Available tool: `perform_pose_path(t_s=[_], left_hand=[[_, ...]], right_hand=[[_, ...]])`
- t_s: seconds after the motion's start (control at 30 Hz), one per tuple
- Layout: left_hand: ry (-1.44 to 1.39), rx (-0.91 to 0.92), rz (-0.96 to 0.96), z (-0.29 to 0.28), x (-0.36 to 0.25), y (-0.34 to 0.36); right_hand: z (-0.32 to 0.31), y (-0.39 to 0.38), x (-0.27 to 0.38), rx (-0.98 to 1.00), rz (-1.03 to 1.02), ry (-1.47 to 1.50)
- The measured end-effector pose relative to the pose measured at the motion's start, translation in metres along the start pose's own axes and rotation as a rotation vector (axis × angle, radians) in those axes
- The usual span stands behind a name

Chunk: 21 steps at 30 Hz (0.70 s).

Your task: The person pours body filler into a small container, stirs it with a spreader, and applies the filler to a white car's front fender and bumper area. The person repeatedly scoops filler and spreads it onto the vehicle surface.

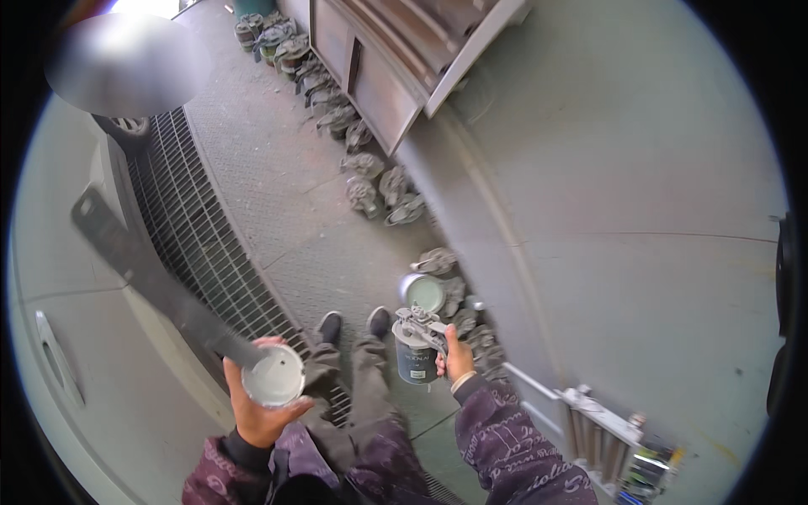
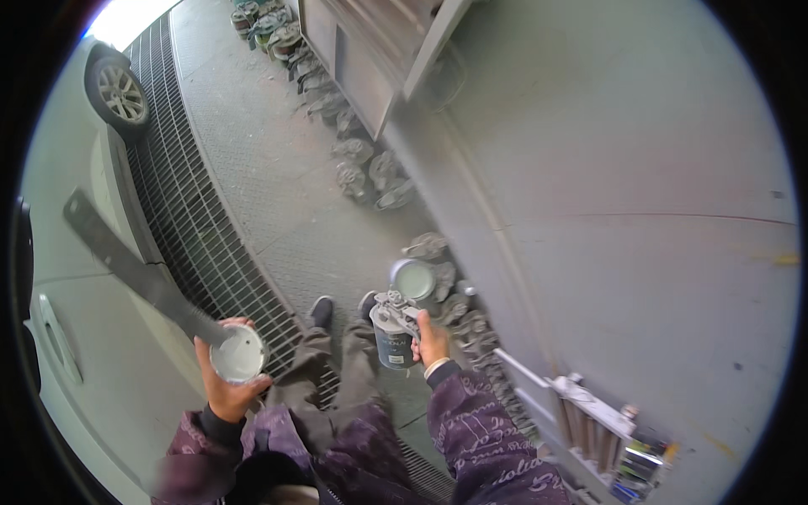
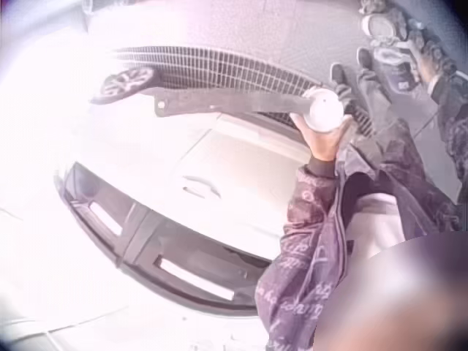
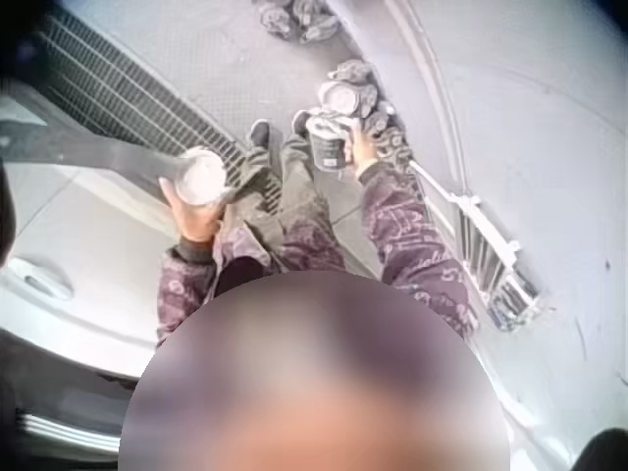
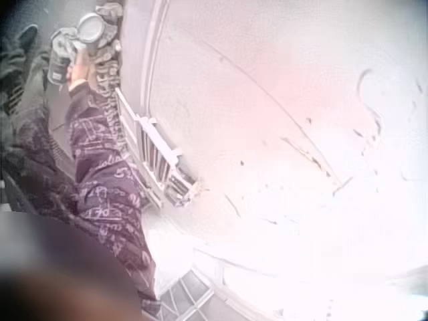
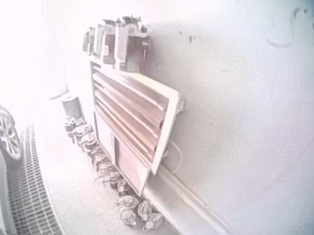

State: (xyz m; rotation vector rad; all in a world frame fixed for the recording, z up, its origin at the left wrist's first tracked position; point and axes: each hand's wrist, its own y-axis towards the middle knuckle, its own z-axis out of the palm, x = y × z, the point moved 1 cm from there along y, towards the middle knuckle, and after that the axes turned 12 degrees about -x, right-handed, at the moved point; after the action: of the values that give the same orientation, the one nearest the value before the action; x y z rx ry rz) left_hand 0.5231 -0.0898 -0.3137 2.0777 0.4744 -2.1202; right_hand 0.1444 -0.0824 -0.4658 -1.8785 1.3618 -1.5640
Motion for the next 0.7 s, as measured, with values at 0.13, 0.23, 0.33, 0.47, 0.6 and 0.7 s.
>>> perform_pose_path(t_s=[0.13, 0.23, 0.33, 0.47, 0.6, 0.7], left_hand=[[0.157, -0.225, -0.092, -0.006, 0.055, -0.008], [0.213, -0.383, -0.101, -0.004, 0.095, -0.009], [0.230, -0.435, -0.126, 0.015, 0.135, -0.011], [0.306, -0.483, -0.173, 0.032, 0.174, -0.012], [0.394, -0.377, -0.190, 0.028, 0.188, -0.007], [0.417, -0.375, -0.169, 0.029, 0.198, -0.010]], right_hand=[[0.032, 0.052, -0.061, 0.118, 0.508, 0.288], [0.025, 0.047, -0.074, 0.241, 0.519, 0.498], [-0.001, 0.037, -0.077, 0.161, 0.829, 0.688], [-0.018, 0.036, -0.073, 0.401, 0.930, 1.025], [-0.024, 0.034, -0.077, 0.120, 0.968, 0.885], [-0.030, 0.035, -0.087, 0.085, 0.978, 0.853]])
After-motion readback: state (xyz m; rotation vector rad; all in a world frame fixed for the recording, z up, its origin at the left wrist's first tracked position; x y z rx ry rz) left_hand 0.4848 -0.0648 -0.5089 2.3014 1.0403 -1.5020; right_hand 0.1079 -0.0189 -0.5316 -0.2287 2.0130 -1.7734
